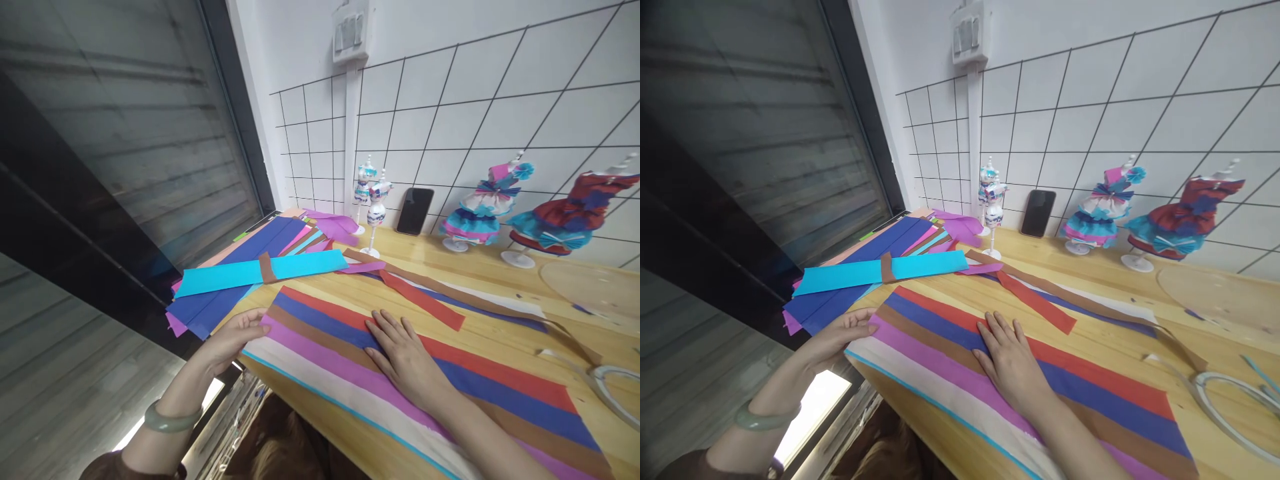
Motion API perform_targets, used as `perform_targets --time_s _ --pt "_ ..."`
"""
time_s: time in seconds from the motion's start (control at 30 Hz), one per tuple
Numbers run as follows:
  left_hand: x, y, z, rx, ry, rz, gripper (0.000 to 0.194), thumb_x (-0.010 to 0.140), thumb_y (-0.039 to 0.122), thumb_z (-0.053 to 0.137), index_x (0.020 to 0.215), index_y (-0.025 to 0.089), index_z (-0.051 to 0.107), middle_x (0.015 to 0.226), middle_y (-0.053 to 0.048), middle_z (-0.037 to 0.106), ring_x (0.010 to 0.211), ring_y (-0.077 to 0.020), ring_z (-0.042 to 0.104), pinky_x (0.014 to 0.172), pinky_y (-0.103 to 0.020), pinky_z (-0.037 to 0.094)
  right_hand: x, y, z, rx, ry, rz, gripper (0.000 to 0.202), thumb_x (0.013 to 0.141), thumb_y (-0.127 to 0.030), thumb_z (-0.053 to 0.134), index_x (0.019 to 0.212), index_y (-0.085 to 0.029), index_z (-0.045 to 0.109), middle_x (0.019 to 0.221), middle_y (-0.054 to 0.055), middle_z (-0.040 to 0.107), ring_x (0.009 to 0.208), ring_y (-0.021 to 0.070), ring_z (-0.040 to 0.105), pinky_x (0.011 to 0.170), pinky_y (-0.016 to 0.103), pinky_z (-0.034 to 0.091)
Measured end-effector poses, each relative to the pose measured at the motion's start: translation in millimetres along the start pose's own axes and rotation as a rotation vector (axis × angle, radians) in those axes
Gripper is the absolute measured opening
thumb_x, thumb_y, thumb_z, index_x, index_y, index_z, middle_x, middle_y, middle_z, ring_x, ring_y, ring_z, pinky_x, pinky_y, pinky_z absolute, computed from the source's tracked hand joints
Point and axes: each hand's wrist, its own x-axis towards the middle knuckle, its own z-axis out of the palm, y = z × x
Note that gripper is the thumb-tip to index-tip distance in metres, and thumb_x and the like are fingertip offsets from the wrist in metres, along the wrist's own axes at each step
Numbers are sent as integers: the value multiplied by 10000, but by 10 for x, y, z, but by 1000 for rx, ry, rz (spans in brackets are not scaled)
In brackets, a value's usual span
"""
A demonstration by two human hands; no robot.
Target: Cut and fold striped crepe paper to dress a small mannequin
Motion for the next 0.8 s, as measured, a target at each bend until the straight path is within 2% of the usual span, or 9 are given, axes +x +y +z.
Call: perform_targets --time_s 0.17,0.4,0.53,0.63,0.7,0.8 --pt "-18 61 37 26 -15 30 494 683 272 664 1145 158 531 1071 -108 636 908 -226 616 818 -352 457 -8 11 7 38 25 7 548 873 -492 303 1318 -180 380 1380 106 348 1288 251 254 1037 514 191" --pt "-87 136 -27 75 3 75 564 706 237 649 1234 188 459 1025 -91 654 883 -207 619 812 -351 452 22 77 -6 144 38 36 557 875 -471 309 1328 -151 354 1327 109 427 1262 230 313 1042 477 234" --pt "-140 134 -73 137 87 140 505 693 213 664 1178 237 525 1001 -37 663 808 -144 613 790 -291 448 53 114 -56 268 97 103 521 874 -433 333 1272 -107 415 1245 143 501 1178 240 422 1003 429 324" --pt "-154 101 -119 146 118 154 507 672 194 681 1158 253 548 876 -10 684 706 -118 601 740 -269 452 67 139 -118 382 164 155 476 862 -410 365 1246 -139 441 1155 136 566 1081 248 506 924 415 406" --pt "-153 84 -141 152 117 149 516 666 197 684 1161 251 548 784 0 682 670 -116 592 721 -268 452 75 148 -169 440 184 211 466 848 -409 383 1227 -153 466 1087 125 603 1017 253 546 874 413 440" --pt "-143 78 -151 183 115 157 543 660 219 681 1182 233 533 802 -18 681 710 -139 596 740 -286 448 84 141 -251 535 183 315 467 823 -424 409 1180 -143 516 1006 113 638 936 245 589 815 386 476"
